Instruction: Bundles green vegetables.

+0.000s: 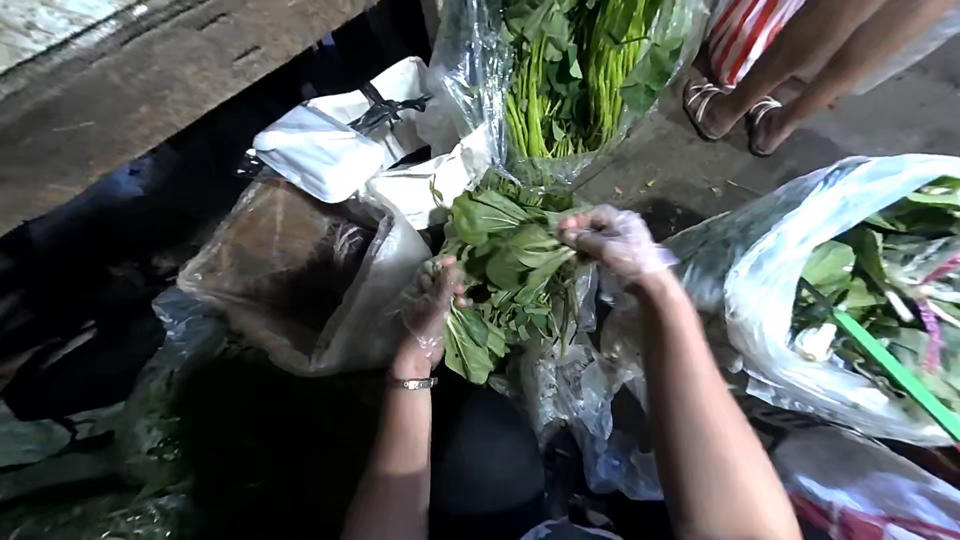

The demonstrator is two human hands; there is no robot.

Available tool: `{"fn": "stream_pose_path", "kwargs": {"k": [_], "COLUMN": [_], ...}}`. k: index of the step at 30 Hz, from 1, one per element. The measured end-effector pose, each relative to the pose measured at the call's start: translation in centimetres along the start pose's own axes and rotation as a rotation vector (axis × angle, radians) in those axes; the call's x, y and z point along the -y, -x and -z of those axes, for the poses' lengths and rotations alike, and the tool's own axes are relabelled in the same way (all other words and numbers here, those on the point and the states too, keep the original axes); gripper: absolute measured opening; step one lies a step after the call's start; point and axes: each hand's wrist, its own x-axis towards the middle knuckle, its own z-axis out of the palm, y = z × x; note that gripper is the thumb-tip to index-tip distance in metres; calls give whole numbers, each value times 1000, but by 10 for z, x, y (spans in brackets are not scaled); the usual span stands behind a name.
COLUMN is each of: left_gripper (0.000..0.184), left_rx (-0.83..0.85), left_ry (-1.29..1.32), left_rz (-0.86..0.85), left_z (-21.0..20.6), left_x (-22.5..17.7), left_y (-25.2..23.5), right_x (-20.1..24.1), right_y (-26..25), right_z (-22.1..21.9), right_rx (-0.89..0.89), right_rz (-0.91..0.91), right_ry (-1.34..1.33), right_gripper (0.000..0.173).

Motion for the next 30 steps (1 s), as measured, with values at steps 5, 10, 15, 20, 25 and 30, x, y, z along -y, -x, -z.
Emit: {"fn": "stream_pose_path", "kwargs": {"k": [5, 10, 15, 20, 25, 30], "left_gripper": [32, 73, 73, 63, 56, 29], "left_rx": [154, 241, 297, 232, 140, -45], "left_ry": [212, -101, 99, 56, 42, 0], "left_rz": [90, -63, -167, -200, -255, -22], "left_z": [-7, -24, -12, -17, -17, -36], "left_x": [-4, -20, -3, 0, 6, -17], "left_y": [8, 23, 25, 23, 19, 35], "right_x": [54, 82, 68, 43, 53, 23], "right_y": [12, 3, 21, 46, 67, 69], "right_z": [27, -53, -67, -67, -63, -122], "right_rx": [628, 723, 449, 121, -38, -351], "right_rz": [415, 196, 148, 125, 340, 514], "right_ry": [185, 424, 223, 44, 370, 394], "right_gripper": [14, 9, 51, 32, 20, 14]}}
